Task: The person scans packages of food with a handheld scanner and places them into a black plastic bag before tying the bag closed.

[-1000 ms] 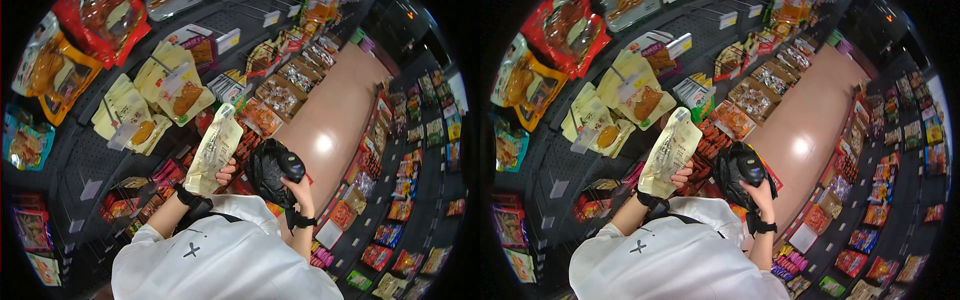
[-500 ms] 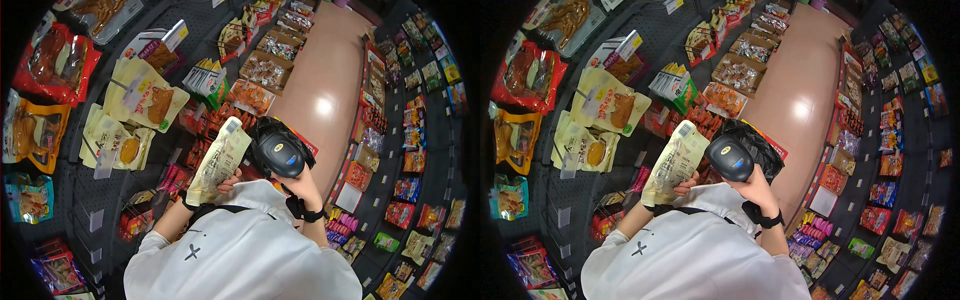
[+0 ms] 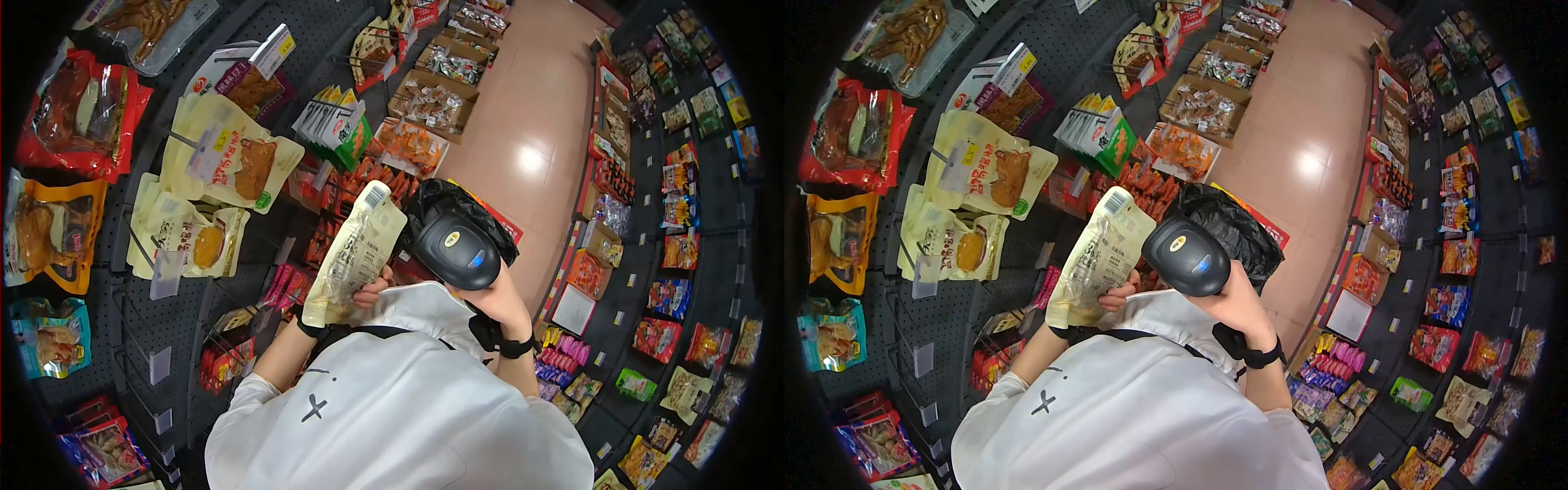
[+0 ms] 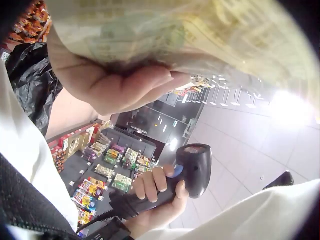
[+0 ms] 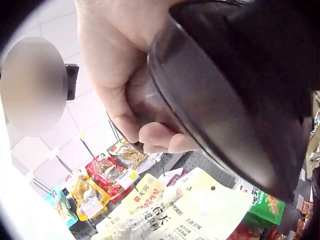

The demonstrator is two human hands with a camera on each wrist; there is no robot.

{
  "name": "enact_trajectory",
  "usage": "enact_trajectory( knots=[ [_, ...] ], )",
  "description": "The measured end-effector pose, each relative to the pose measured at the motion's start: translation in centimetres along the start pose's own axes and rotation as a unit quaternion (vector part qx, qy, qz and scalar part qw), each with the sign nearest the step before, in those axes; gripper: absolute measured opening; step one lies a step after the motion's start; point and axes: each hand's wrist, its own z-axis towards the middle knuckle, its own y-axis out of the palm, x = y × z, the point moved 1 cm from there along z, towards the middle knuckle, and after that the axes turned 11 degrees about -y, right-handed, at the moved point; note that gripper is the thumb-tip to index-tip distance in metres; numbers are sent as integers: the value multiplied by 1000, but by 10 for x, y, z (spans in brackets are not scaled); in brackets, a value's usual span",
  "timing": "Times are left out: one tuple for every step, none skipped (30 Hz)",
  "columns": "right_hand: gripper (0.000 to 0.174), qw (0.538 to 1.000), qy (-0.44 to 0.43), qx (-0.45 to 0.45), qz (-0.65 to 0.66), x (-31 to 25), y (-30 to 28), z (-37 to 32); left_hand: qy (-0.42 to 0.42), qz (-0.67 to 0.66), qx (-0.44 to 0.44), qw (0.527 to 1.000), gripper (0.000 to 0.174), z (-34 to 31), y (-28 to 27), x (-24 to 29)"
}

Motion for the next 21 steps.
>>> enact_trajectory(
  knots=[
    [60,1000,1,0,0,0,0,0,-1,-3,6,1000,76,-1,3,0],
    [60,1000,-2,-8,-6,1,-1,-1,-1,-7,11,1000,76,-1,4,0],
    [61,1000,-5,-16,-11,2,-1,-1,-1,-8,12,1000,76,0,0,1],
    [61,1000,-4,-16,-10,3,-1,-1,-6,-2,-5,1000,76,2,-5,1],
    [60,1000,-2,-22,-5,4,-1,-1,-13,5,-23,1000,75,3,-8,1],
    [59,1000,0,-25,0,5,-2,-3,-16,4,-22,1000,75,3,-8,1],
    [59,1000,4,-20,0,5,-1,-3,-15,20,-23,999,69,3,-8,1],
    [43,1000,-4,-14,-2,5,0,-2,-15,36,-25,999,63,4,-8,1],
    [28,1000,-13,-6,-4,5,-1,-2,-24,36,-25,999,63,5,-9,1],
    [28,1000,-9,3,-3,8,-5,-3,-22,34,18,999,55,6,-11,1],
    [27,998,56,19,20,15,-10,-4,-20,33,61,997,47,7,-14,2],
    [27,991,119,35,43,25,-17,-7,-30,35,62,997,47,10,-23,3],
    [24,989,95,92,62,41,-24,-10,-19,34,122,992,39,14,-36,3],
    [20,984,118,129,27,54,-36,-13,-7,33,182,983,32,17,-46,3],
    [18,974,134,183,24,61,-47,-17,-3,65,267,962,27,23,-45,7],
    [17,960,148,237,22,68,-58,-22,-12,68,268,961,27,31,-37,11],
    [17,946,157,285,16,77,-69,-29,-5,56,298,953,26,39,-27,14],
    [17,929,164,331,10,88,-80,-36,3,45,329,943,25,46,-21,15],
    [20,914,153,374,33,105,-89,-44,-9,46,274,960,28,53,-39,20],
    [22,899,145,412,22,119,-97,-51,24,73,261,962,30,62,-56,22],
    [23,886,158,435,16,138,-104,-59,22,114,270,956,29,72,-58,24]
  ],
)
